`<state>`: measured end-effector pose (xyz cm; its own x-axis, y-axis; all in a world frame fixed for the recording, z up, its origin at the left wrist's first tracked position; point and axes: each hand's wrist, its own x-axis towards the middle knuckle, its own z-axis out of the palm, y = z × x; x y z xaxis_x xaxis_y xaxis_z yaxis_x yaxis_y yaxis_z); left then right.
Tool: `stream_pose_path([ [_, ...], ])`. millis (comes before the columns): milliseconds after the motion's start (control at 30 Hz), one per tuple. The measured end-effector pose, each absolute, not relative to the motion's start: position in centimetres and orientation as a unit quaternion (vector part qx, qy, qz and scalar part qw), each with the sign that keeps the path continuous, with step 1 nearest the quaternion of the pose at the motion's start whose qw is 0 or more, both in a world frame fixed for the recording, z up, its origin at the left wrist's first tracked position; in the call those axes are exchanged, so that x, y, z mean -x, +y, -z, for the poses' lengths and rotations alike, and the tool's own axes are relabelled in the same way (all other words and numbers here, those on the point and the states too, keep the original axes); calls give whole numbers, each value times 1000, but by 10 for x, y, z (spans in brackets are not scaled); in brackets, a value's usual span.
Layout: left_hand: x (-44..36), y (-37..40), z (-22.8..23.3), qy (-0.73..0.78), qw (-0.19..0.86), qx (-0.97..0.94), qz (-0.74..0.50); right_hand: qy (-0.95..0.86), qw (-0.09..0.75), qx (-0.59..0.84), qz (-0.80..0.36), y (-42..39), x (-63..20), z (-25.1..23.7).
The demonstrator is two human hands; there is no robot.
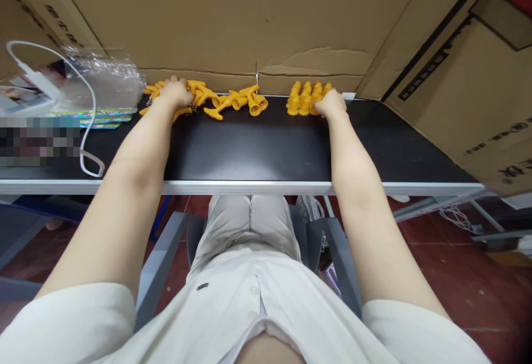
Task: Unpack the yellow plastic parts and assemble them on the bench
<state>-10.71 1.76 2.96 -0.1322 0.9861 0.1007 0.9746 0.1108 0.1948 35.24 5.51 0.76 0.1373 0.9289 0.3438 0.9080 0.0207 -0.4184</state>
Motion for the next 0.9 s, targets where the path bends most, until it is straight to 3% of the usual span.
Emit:
stream_pose_path([
  [133,92,3,-30,710,-28,-687,-155,-600,288,747,-21,41,-341,-23],
  [300,77,-4,-34,649,-107,-744,-119,-611,283,739,-13,33,-329,-31],
  [567,49,17,-21,660,-29,-750,-36,-621,264,738,6,26,-325,-33],
  [700,38,31,-20,712,32,-698,-72,-635,290,716,17,30,-325,-33],
  [900,19,4,-45,701,-19,-675,-232,-677,291,674,51,19,-307,-42],
])
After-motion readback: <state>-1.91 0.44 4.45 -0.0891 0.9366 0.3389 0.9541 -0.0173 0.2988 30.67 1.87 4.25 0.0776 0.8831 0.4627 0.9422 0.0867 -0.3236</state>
